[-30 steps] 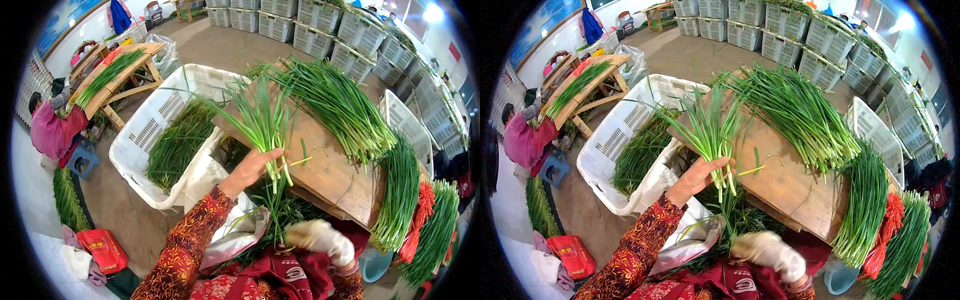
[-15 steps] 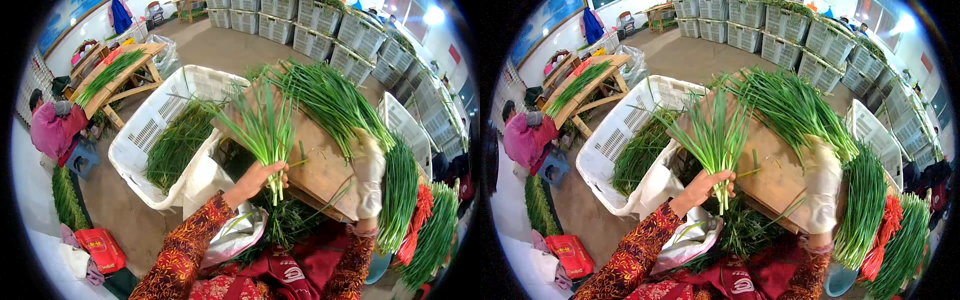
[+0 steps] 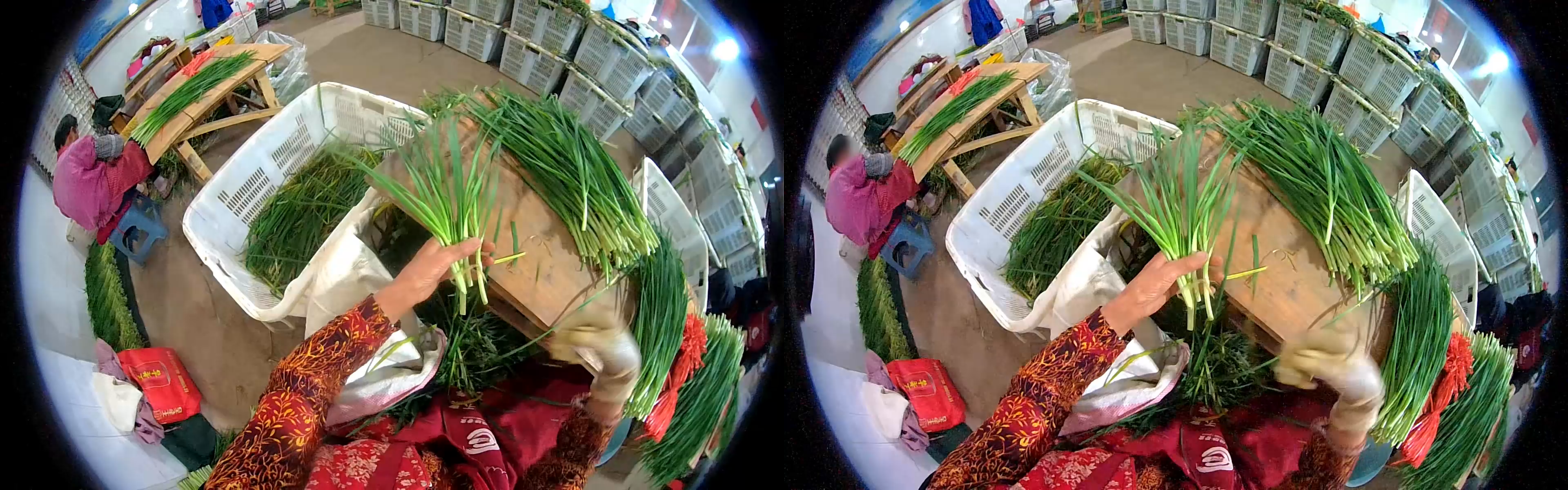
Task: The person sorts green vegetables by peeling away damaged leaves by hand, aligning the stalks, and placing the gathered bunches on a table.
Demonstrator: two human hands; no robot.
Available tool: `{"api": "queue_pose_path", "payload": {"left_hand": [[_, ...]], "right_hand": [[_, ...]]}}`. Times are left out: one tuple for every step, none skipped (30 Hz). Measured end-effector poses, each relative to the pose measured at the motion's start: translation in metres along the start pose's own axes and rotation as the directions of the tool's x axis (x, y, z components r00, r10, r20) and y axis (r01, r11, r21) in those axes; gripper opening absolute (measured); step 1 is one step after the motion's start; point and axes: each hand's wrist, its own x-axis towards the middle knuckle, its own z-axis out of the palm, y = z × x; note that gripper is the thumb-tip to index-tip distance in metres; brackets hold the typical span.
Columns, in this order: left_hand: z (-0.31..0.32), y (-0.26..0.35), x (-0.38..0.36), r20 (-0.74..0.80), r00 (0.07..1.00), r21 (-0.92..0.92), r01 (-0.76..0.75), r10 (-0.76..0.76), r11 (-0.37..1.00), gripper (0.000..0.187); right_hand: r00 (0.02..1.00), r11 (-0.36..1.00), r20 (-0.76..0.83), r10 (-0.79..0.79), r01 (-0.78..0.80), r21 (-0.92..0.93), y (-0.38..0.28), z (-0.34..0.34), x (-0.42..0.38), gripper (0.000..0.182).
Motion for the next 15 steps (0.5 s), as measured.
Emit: {"api": "queue_pose_path", "payload": {"left_hand": [[0.004,0.0,0.002,0.005,1.0,-0.019,-0.024,0.024,1.0,0.028],[0.009,-0.001,0.003,0.011,0.999,-0.04,-0.04,0.041,0.998,0.028],[0.014,-0.002,0.003,0.023,0.999,-0.039,-0.033,0.034,0.999,0.028],[0.02,-0.003,0.004,0.003,0.999,-0.028,-0.047,0.047,0.998,0.028],[0.025,-0.004,0.005,-0.017,0.998,-0.015,-0.068,0.068,0.998,0.028],[0.029,-0.006,0.007,0.004,0.994,0.039,-0.111,0.111,0.993,0.03],[0.031,-0.007,0.009,0.008,0.994,0.044,-0.112,0.111,0.993,0.03],[0.033,-0.01,0.01,0.004,0.995,0.032,-0.097,0.097,0.995,0.03],[0.034,-0.012,0.012,-0.001,0.997,0.018,-0.082,0.082,0.996,0.031],[0.039,-0.009,0.011,-0.018,0.999,-0.017,-0.036,0.036,0.999,0.034],[0.039,-0.012,0.012,-0.016,0.999,-0.02,-0.034,0.034,0.999,0.034],[0.041,-0.014,0.013,-0.029,0.998,-0.02,-0.058,0.057,0.998,0.032],[0.044,-0.015,0.016,-0.036,0.996,-0.022,-0.083,0.083,0.996,0.031],[0.046,-0.014,0.016,-0.046,0.988,0.042,-0.145,0.147,0.988,0.03],[0.048,-0.006,0.011,-0.052,0.976,0.105,-0.206,0.212,0.973,0.029]], "right_hand": [[0.961,0.903,-0.093,0.259,-0.275,-0.329,-0.004,0.021,0.004,0.032],[0.962,0.727,-0.254,0.101,-0.246,-0.641,0.004,0.03,0.009,0.029],[0.934,0.442,-0.343,-0.103,-0.266,-0.857,0.012,0.039,0.013,0.026],[0.892,0.705,-0.438,-0.114,-0.238,-0.668,-0.001,0.048,0.021,0.023],[0.87,0.892,-0.476,-0.131,-0.105,-0.439,0.009,0.056,0.032,0.022],[0.859,0.84,-0.442,-0.259,-0.027,-0.542,0.003,0.063,0.038,0.02],[0.84,0.772,-0.393,-0.373,0.046,-0.634,-0.003,0.067,0.043,0.019],[0.839,0.773,-0.395,-0.374,0.046,-0.632,-0.003,0.067,0.049,0.019],[0.834,0.669,-0.333,-0.439,0.056,-0.741,0.001,0.066,0.056,0.016],[0.83,0.548,-0.261,-0.493,0.063,-0.834,0.006,0.065,0.062,0.015],[0.831,0.547,-0.262,-0.491,0.06,-0.835,0.014,0.063,0.066,0.015],[0.808,0.509,-0.236,-0.54,0.091,-0.856,0.02,0.059,0.069,0.014],[0.78,0.465,-0.209,-0.589,0.116,-0.878,0.023,0.054,0.07,0.013],[0.808,0.485,-0.23,-0.542,0.077,-0.871,0.022,0.051,0.067,0.011],[0.808,0.473,-0.234,-0.541,0.063,-0.879,0.021,0.048,0.057,0.011]]}}
